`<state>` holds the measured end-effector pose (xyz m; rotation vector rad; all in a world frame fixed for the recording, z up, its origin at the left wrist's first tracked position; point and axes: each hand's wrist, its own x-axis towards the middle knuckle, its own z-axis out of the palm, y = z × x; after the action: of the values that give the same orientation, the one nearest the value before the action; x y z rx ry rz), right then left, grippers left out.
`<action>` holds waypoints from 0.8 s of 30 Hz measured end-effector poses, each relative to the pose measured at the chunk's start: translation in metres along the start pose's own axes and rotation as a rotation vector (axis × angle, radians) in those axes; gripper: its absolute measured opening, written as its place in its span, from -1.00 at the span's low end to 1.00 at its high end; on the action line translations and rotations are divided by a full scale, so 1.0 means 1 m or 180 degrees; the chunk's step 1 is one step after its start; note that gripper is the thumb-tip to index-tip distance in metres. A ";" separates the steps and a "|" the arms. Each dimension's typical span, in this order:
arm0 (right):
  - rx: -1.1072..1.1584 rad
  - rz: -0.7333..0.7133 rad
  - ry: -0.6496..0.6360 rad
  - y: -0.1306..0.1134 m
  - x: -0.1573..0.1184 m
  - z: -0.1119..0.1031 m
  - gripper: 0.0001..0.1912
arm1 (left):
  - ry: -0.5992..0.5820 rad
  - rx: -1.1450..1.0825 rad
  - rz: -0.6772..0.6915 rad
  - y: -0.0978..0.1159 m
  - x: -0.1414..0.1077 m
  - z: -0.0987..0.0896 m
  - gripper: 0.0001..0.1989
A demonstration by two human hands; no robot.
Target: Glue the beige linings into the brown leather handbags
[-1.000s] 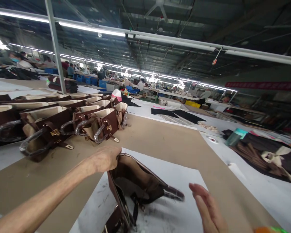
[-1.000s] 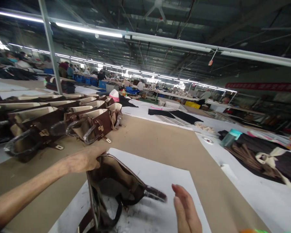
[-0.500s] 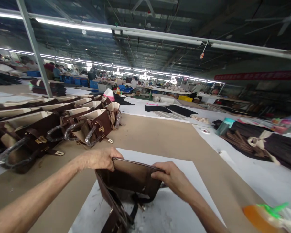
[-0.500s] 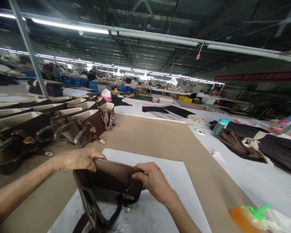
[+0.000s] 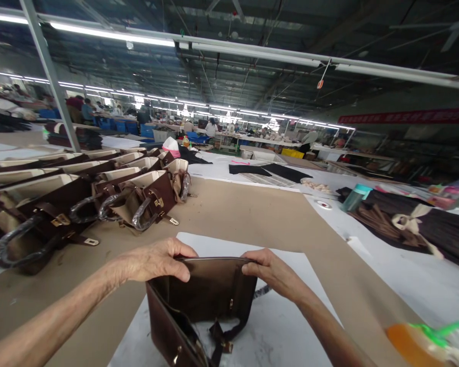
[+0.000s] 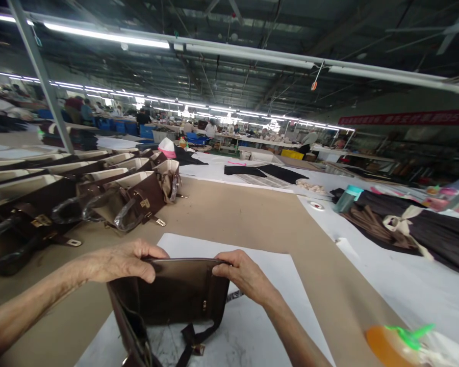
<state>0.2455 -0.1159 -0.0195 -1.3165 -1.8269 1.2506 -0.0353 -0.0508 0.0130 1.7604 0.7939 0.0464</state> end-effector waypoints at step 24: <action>-0.1169 -0.0176 0.0452 -0.019 -0.008 0.009 -0.75 | 0.0151 0.0333 0.0382 -0.001 -0.008 0.014 -0.69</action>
<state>0.2333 -0.1284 -0.0053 -1.4913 -2.0375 0.7930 -0.0359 -0.0670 0.0097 1.9110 0.7351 0.1292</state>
